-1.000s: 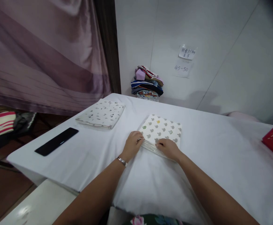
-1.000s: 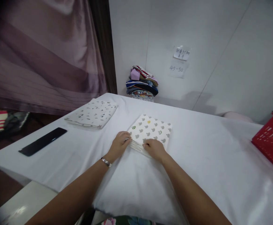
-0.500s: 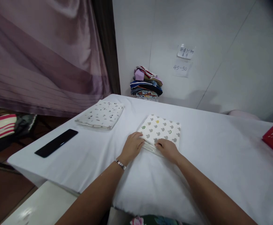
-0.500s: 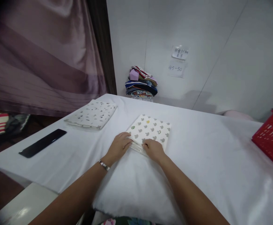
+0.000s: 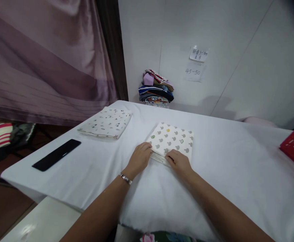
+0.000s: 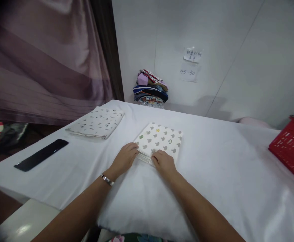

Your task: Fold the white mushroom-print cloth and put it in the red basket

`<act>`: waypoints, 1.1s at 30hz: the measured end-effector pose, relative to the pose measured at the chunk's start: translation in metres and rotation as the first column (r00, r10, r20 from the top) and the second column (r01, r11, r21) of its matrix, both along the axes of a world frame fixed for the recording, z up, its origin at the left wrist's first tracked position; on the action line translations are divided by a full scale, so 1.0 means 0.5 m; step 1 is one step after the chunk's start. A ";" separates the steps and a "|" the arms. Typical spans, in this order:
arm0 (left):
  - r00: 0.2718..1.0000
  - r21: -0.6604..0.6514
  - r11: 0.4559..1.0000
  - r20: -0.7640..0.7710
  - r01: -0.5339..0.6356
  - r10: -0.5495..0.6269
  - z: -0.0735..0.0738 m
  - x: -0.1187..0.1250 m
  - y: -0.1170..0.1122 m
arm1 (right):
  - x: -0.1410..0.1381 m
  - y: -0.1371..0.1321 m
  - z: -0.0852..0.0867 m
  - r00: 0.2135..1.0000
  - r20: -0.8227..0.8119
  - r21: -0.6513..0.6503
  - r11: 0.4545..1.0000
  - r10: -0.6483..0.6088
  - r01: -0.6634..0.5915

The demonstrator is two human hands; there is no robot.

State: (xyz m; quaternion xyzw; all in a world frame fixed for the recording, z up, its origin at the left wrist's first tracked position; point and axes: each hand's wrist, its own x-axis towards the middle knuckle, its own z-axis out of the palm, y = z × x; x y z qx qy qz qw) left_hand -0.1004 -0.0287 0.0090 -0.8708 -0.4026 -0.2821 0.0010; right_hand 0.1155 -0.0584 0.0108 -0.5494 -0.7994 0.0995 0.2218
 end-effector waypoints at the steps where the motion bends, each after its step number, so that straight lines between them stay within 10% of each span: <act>1: 1.000 -0.007 1.000 -0.004 0.001 -0.001 0.000 -0.001 -0.001 | 0.000 -0.002 -0.003 1.000 0.021 0.019 1.000 0.010 -0.010; 14: 0.998 -0.108 0.994 0.059 0.019 -0.013 -0.008 -0.024 0.004 | 0.000 -0.018 -0.015 0.973 0.216 0.232 0.964 0.078 -0.129; 20: 0.998 -0.132 0.991 0.062 -0.003 0.011 0.039 0.004 0.008 | -0.010 -0.014 -0.036 0.962 0.270 0.342 0.929 0.045 -0.139; 25: 0.997 -0.057 0.996 0.036 0.065 -0.063 0.057 0.069 0.054 | -0.015 -0.009 -0.047 0.962 0.266 0.323 0.935 0.057 -0.145; 33: 0.976 -0.195 0.969 -0.185 -0.154 0.118 -0.011 0.094 0.080 | 0.018 -0.038 0.020 0.982 -0.045 0.036 0.982 0.185 -0.184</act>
